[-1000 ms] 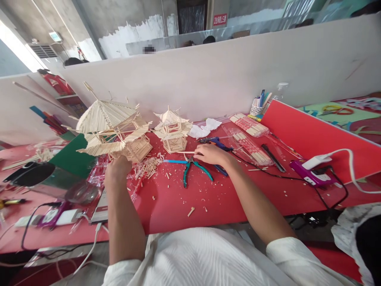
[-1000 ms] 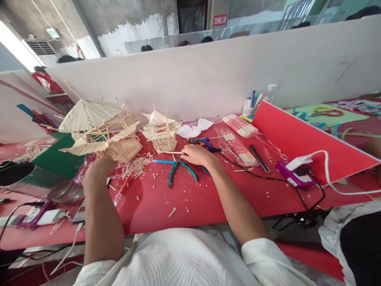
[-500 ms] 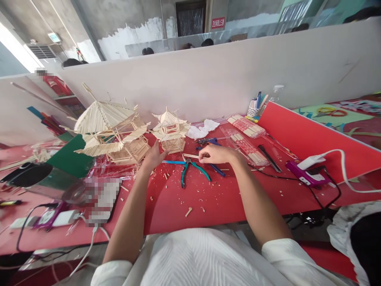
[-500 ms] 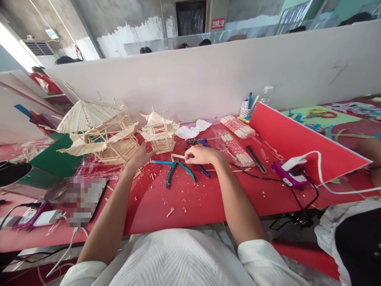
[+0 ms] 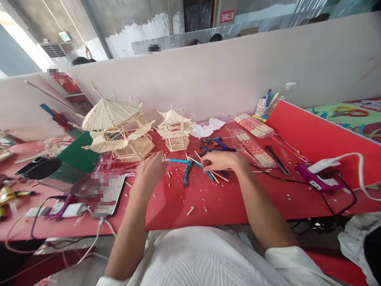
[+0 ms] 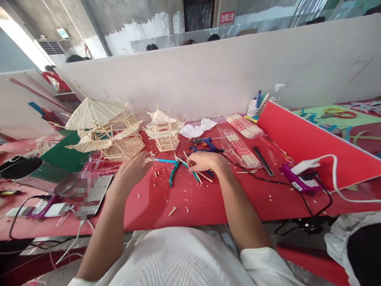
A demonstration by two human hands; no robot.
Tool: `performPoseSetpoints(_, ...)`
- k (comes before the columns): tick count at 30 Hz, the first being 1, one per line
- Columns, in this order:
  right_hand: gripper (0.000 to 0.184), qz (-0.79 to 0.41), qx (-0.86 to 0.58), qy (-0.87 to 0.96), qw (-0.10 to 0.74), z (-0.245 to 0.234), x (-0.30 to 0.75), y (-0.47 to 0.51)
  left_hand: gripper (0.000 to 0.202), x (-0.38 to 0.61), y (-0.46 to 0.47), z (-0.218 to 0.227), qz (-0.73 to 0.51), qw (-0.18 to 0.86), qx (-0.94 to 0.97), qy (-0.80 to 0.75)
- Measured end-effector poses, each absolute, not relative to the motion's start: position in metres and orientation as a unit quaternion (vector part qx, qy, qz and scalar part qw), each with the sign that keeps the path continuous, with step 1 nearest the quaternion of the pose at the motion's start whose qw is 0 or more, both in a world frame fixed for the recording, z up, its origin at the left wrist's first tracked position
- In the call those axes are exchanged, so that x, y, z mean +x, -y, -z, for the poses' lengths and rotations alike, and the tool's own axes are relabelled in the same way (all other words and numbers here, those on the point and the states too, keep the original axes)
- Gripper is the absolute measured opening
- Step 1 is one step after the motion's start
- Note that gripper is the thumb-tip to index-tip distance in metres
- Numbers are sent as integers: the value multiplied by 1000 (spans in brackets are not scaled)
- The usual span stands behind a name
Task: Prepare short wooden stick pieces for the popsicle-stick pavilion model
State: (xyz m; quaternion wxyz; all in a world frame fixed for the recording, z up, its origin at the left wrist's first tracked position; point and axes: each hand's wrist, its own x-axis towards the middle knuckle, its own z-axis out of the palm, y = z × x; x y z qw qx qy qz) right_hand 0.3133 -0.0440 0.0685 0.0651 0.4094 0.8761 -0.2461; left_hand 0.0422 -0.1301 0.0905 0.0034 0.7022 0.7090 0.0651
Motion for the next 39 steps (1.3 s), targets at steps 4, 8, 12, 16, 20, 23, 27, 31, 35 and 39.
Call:
performPoseSetpoints(4,12,221,430,-872,72,-70,312,46,32,-22,225,-103,15,-6,575,-818)
performPoseSetpoints(8,10,227,428,-873,63,-68,313,45,42,-110,279,-78,69,28,453,-889)
performPoseSetpoints(12,10,219,432,-873,53,-66,313,43,49,-144,294,-42,83,56,422,-901)
performPoseSetpoints(16,11,212,436,-874,26,-67,312,43,44,-134,292,-17,9,62,443,-895)
performPoseSetpoints(20,16,205,439,-875,22,-67,312,43,39,-126,288,-15,-43,38,465,-883)
performPoseSetpoints(23,17,198,436,-878,19,-65,313,41,34,-122,288,-23,-63,13,462,-884)
performPoseSetpoints(27,15,201,433,-879,17,-63,313,40,32,-110,287,-37,-55,39,464,-883)
performPoseSetpoints(31,15,201,434,-878,19,-64,314,40,30,-113,288,-34,-41,34,471,-881)
performPoseSetpoints(35,16,198,437,-877,22,-65,314,40,33,-152,300,-14,21,30,443,-896)
performPoseSetpoints(39,17,203,439,-875,24,-65,314,41,45,-168,301,-11,0,-22,435,-900)
